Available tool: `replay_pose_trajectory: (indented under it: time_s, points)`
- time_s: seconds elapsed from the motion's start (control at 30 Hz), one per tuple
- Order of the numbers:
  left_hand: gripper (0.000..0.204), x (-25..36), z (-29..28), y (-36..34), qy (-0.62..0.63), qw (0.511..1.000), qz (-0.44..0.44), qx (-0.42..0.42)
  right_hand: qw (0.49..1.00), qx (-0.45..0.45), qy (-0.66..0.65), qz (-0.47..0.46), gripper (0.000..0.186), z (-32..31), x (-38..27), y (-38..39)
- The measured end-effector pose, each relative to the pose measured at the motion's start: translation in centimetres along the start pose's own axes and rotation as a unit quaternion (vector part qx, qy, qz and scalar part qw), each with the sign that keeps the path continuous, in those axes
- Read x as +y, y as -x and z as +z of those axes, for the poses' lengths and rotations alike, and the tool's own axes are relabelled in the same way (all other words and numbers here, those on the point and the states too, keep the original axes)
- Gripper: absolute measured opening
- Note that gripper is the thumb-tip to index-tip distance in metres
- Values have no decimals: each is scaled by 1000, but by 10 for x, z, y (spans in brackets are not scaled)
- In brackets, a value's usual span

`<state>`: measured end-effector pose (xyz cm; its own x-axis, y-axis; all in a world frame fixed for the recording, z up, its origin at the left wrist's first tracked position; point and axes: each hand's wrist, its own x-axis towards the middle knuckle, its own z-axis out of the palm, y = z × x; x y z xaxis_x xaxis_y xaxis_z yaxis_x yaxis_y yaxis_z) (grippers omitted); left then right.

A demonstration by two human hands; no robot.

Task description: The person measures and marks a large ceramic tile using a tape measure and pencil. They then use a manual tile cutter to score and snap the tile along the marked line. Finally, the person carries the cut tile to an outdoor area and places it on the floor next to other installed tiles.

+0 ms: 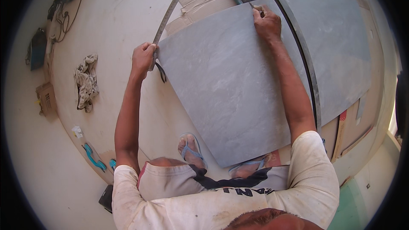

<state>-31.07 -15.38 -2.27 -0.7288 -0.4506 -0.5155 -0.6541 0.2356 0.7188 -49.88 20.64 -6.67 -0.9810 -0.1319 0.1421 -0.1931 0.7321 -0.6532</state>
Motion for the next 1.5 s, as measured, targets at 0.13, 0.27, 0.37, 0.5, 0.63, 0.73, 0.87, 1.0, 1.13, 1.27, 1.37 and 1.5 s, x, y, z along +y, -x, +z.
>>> replay_pose_trajectory:
  time_s: [0.13,0.27,0.37,0.5,0.63,0.73,0.87,1.0,1.13,1.27,1.37,1.5]
  points:
    - [22,0,0,1,7,1000,-9,1,1000,-2,17,0,22,-5,2,12]
    - [22,-6,-2,-2,-13,1000,8,5,1000,-6,18,0,21,-4,1,9]
    - [22,1,4,-1,-12,1000,-8,7,1000,-3,29,-10,20,2,2,0]
    - [22,-3,-1,-2,1,1000,0,12,999,1,43,-31,18,6,3,2]
    - [22,-5,3,1,-20,1000,9,22,999,-12,30,3,18,-1,2,16]
    - [22,1,4,-4,-43,999,14,28,1000,-3,27,-6,18,-2,5,4]
    - [22,-5,3,-10,-59,997,26,31,999,-6,35,-6,19,0,0,3]
    - [22,-13,1,-7,-46,998,19,31,1000,-22,14,8,21,3,-4,-2]
    - [22,-10,3,-8,-26,999,30,34,999,-28,25,18,19,-1,1,3]
    - [21,-4,3,-10,-55,996,50,38,999,-37,28,12,18,1,-1,-4]
    - [23,-11,4,-11,-31,999,23,20,998,-43,42,18,19,7,-6,-15]
    - [23,-7,-2,-4,-33,999,9,15,999,-24,31,-8,19,4,-2,-5]
